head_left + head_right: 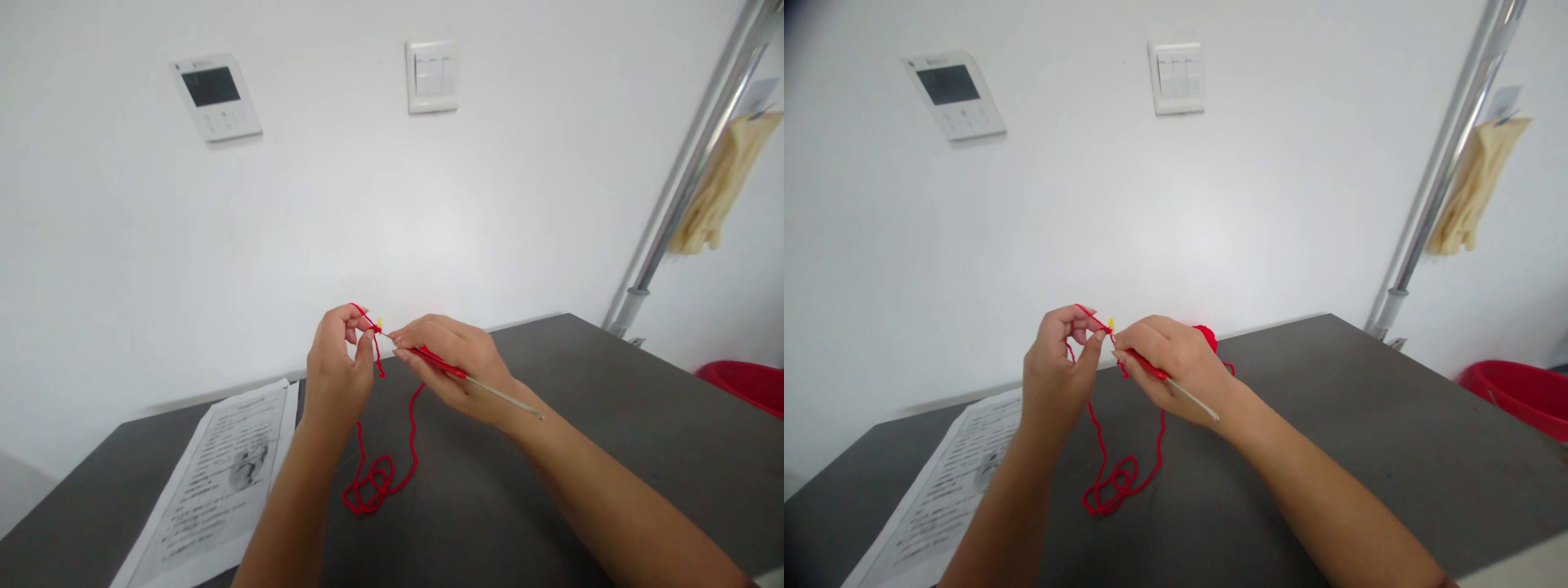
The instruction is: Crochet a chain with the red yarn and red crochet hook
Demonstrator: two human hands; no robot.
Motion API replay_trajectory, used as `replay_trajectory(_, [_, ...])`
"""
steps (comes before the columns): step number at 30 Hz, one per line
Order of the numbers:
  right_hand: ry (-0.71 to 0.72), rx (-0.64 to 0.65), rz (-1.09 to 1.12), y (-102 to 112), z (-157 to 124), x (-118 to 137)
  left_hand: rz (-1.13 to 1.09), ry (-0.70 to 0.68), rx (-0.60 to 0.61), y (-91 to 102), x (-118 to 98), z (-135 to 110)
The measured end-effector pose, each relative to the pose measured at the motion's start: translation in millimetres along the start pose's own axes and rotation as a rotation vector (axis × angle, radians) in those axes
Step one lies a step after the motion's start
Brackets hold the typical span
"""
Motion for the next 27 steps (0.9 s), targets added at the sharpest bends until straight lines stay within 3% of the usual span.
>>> replay_trajectory(2, [-0.205, -0.061, 0.18, 4.6, -0.4, -15.2, -0.074, 0.056, 0.031, -1.7, 4.4, 1.5])
replay_trajectory(5, [-0.511, -0.212, 0.638, 2.7, -7.5, -41.5, -0.319, 0.234, 0.127, -6.5, 14.5, 3.4])
replay_trajectory(9, [-0.633, -0.299, 1.055, -12.9, -11.8, -53.8, -0.637, 0.43, 0.297, -13.3, 19.8, 1.3])
replay_trajectory(13, [-0.516, -0.323, 1.022, -16.0, -11.1, -49.4, -0.766, 0.53, 0.503, -20.3, 18.9, -6.7])
replay_trajectory(16, [-0.276, -0.336, 0.803, -3.2, -8.0, -36.1, -0.825, 0.571, 0.514, -20.1, 19.7, -8.2])
replay_trajectory(20, [0.048, -0.131, 0.423, 10.0, -1.4, -5.3, -0.873, 0.58, 0.456, -15.6, 18.4, -5.3])
replay_trajectory(23, [0.098, 0.016, 0.317, 15.0, 2.1, 5.6, -0.869, 0.576, 0.485, -14.4, 14.8, -5.5])
replay_trajectory(27, [0.181, 0.066, 0.219, 16.9, 2.9, 14.1, -0.873, 0.575, 0.521, -13.6, 13.1, -6.7])
Point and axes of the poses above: each hand's wrist, its own z-axis towards the middle knuckle, its own y-axis out of the back of the hand, x = y × z, the point moved 7 cm from there along z, towards the middle knuckle, and after that the axes turned 7 degrees about z, right-handed, at the moved point
